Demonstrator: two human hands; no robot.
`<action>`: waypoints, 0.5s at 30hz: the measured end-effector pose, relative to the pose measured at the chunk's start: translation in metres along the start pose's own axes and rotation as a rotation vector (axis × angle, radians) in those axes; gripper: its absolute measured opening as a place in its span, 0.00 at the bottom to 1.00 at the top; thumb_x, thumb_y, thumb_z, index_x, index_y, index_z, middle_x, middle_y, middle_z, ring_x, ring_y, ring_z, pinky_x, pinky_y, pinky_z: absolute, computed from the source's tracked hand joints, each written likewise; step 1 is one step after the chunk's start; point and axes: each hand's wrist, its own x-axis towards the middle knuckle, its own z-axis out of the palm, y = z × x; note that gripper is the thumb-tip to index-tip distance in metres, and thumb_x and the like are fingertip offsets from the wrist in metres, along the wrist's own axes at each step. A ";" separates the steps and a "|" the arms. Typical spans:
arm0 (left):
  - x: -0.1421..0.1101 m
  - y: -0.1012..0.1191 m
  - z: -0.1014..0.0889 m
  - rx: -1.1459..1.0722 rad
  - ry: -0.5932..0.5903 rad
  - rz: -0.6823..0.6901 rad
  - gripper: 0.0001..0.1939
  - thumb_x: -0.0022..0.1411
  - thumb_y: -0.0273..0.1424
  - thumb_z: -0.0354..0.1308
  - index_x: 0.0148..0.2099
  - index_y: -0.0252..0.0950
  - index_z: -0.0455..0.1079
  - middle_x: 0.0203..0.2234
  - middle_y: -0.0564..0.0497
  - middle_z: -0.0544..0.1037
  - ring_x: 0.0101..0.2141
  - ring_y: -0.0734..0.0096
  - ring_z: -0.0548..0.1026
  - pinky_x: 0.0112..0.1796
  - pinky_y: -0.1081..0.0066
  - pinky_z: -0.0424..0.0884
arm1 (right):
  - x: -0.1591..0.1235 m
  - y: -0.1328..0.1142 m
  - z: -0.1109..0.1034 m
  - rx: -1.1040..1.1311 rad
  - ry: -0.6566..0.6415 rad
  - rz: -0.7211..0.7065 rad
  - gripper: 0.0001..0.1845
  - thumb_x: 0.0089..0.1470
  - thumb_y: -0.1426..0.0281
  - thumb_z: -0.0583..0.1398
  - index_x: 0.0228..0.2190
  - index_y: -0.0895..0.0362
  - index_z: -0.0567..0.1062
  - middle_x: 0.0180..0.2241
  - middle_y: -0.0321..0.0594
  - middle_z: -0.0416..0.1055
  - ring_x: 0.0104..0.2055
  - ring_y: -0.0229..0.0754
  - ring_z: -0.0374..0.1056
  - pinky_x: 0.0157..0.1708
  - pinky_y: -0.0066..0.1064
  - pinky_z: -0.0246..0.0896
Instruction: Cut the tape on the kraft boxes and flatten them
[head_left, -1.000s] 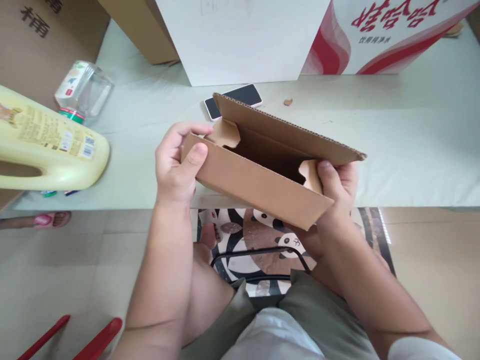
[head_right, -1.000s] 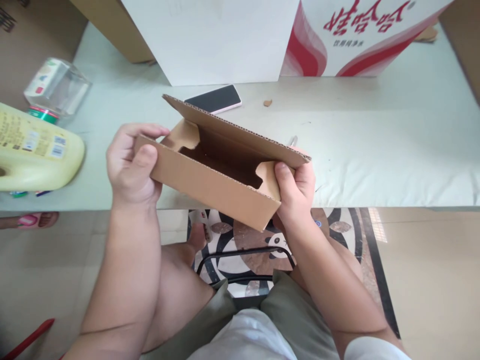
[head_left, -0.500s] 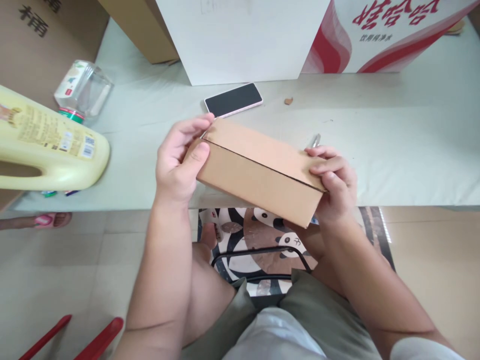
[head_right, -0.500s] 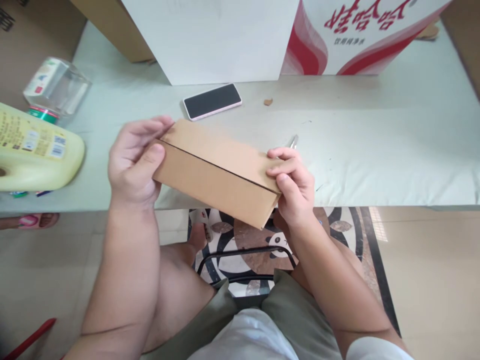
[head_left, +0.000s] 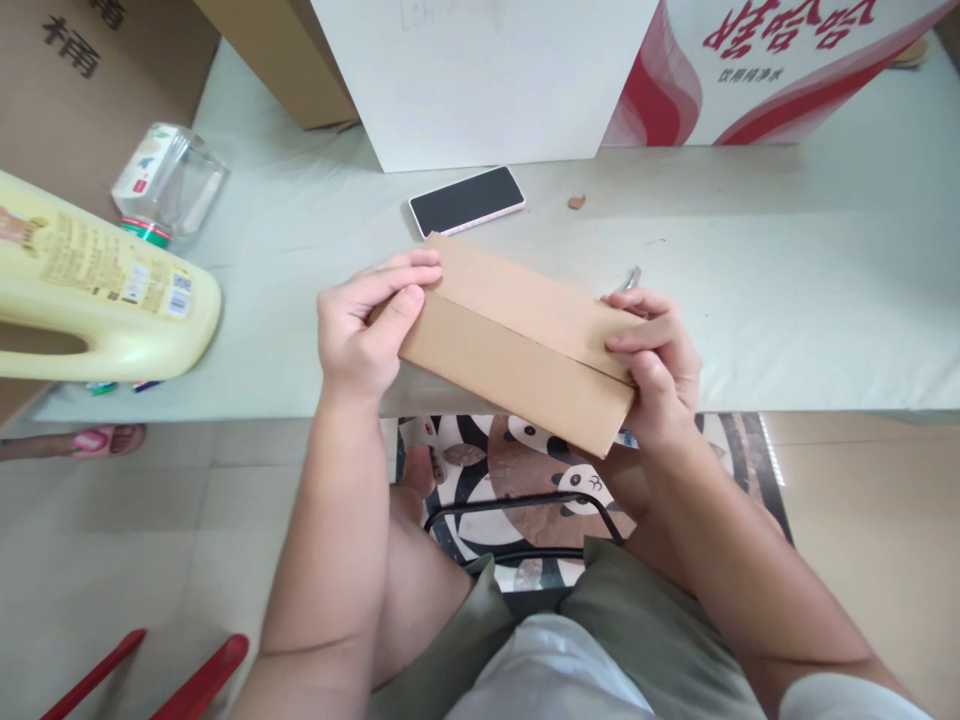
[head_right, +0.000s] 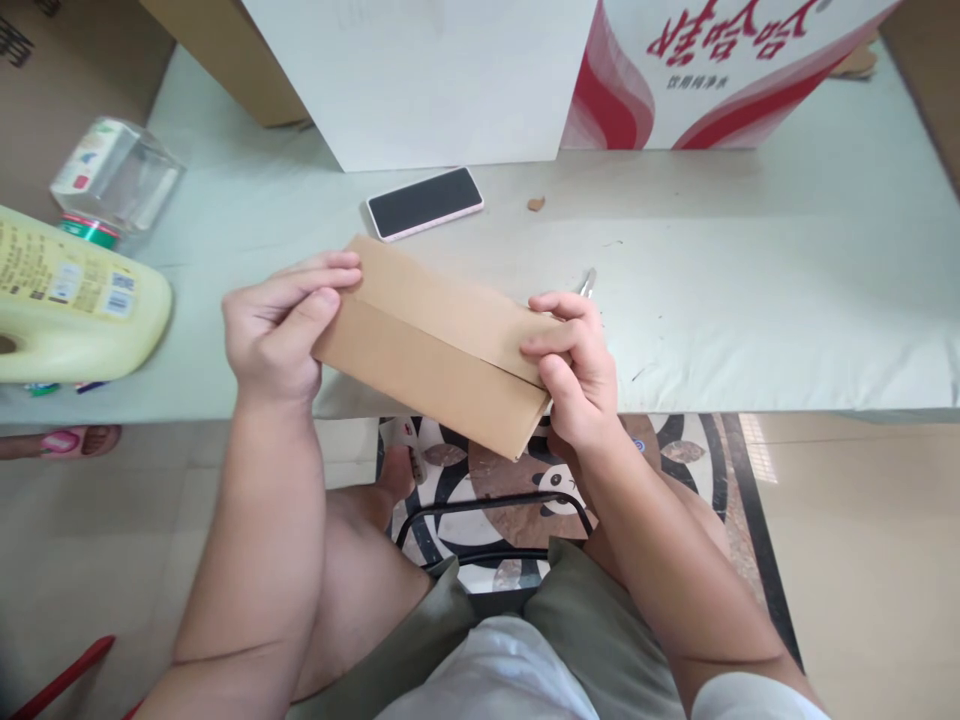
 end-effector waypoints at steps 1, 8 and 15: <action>0.000 -0.002 0.000 -0.012 0.007 0.015 0.05 0.62 0.38 0.67 0.37 0.47 0.85 0.42 0.53 0.86 0.51 0.56 0.82 0.60 0.54 0.74 | 0.000 -0.001 0.001 0.019 -0.001 0.002 0.21 0.61 0.47 0.56 0.31 0.49 0.76 0.49 0.42 0.70 0.58 0.53 0.69 0.64 0.58 0.62; 0.006 -0.017 -0.013 -0.048 0.035 0.093 0.06 0.60 0.39 0.68 0.38 0.47 0.85 0.40 0.58 0.87 0.47 0.57 0.83 0.59 0.49 0.71 | 0.007 0.007 -0.003 0.150 0.057 0.011 0.22 0.58 0.45 0.56 0.48 0.42 0.74 0.50 0.39 0.72 0.57 0.51 0.69 0.62 0.54 0.64; 0.013 -0.024 -0.027 -0.148 0.221 -0.005 0.06 0.54 0.35 0.68 0.34 0.45 0.86 0.36 0.59 0.87 0.47 0.55 0.81 0.63 0.46 0.64 | 0.007 0.022 -0.017 0.134 -0.204 0.245 0.33 0.49 0.59 0.64 0.57 0.44 0.68 0.61 0.38 0.69 0.63 0.53 0.65 0.62 0.55 0.62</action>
